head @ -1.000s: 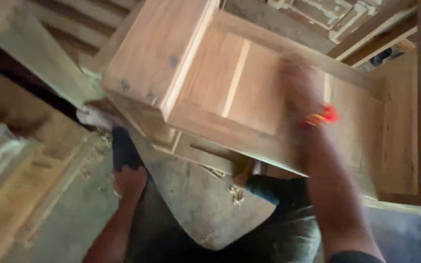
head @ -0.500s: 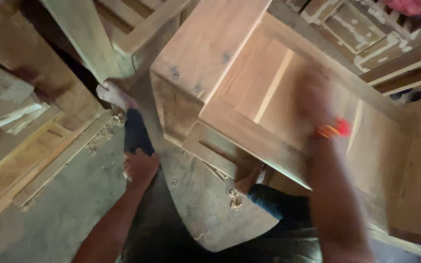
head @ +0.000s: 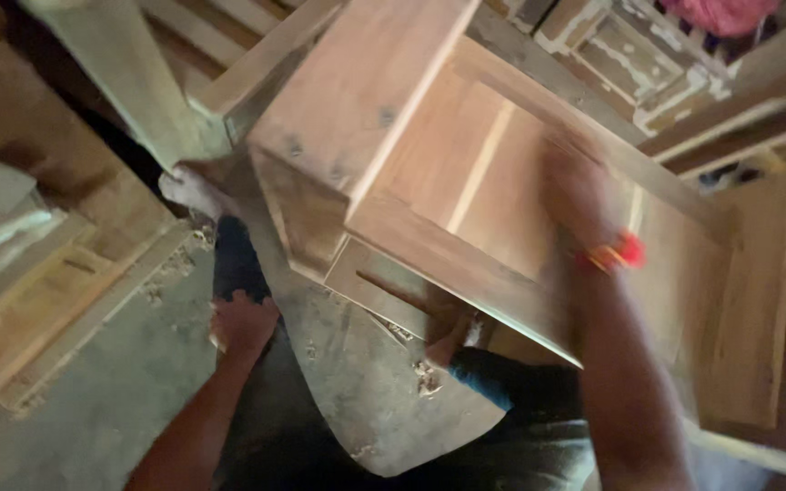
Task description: The person is sanding a wooden bench by hand using a piece of sandpaper, rubbing the paper across the top and sides of the wood.
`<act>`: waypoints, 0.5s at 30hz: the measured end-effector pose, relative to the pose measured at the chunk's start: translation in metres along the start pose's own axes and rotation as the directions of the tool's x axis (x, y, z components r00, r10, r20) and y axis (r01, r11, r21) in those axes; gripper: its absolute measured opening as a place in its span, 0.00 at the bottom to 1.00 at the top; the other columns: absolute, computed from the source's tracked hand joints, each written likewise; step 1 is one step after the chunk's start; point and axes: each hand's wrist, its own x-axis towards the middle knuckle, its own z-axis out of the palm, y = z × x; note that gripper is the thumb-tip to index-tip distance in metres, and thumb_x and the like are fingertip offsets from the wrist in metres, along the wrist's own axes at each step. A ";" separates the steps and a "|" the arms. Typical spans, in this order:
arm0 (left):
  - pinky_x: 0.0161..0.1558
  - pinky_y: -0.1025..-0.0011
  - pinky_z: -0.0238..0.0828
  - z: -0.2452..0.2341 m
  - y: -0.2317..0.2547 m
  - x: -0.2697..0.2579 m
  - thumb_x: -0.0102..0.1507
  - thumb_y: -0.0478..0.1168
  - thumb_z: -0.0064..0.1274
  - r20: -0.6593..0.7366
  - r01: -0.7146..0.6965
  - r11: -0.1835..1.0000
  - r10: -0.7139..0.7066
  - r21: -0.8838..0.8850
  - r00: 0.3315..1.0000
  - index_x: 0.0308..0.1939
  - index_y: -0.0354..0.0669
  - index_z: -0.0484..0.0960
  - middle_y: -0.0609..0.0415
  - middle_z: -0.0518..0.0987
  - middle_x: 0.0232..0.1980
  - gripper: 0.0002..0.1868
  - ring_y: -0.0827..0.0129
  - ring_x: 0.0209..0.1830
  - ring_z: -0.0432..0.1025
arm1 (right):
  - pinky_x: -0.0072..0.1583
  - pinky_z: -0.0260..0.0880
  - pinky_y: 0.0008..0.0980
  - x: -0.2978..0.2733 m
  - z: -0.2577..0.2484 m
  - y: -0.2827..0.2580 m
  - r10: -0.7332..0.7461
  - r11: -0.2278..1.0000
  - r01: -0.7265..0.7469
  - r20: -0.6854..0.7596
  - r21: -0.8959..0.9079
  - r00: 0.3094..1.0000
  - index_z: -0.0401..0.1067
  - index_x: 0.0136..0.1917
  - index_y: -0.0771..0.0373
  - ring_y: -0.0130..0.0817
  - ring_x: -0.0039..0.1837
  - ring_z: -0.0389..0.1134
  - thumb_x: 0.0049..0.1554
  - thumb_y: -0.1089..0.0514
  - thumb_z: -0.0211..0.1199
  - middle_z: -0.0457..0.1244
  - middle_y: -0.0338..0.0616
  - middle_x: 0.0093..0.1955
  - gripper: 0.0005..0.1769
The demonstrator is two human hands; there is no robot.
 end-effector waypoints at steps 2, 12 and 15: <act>0.61 0.43 0.69 -0.003 0.003 -0.006 0.60 0.59 0.56 0.028 0.043 0.999 -0.043 0.009 0.999 0.62 0.44 0.77 0.34 0.69 0.66 0.33 0.37 0.64 0.69 | 0.69 0.61 0.55 -0.034 -0.027 0.014 0.149 0.989 -0.149 0.032 0.007 0.988 0.75 0.63 0.63 0.57 0.71 0.64 0.66 0.57 0.53 0.65 0.59 0.69 0.16; 0.58 0.41 0.67 -0.007 0.011 -0.005 0.60 0.61 0.55 0.057 0.065 0.998 -0.065 0.004 0.996 0.63 0.42 0.74 0.32 0.63 0.68 0.35 0.34 0.62 0.68 | 0.78 0.61 0.53 0.066 0.027 -0.045 -0.226 0.959 0.240 -0.109 0.148 0.968 0.75 0.59 0.64 0.54 0.78 0.64 0.66 0.60 0.54 0.66 0.52 0.69 0.12; 0.60 0.43 0.68 -0.005 0.010 -0.009 0.60 0.60 0.55 0.044 0.089 0.996 -0.089 -0.005 0.995 0.62 0.43 0.75 0.32 0.65 0.67 0.34 0.34 0.63 0.68 | 0.73 0.57 0.58 0.111 0.043 -0.084 -0.100 0.976 0.120 -0.115 0.183 0.988 0.75 0.59 0.64 0.58 0.76 0.61 0.64 0.58 0.56 0.64 0.58 0.72 0.13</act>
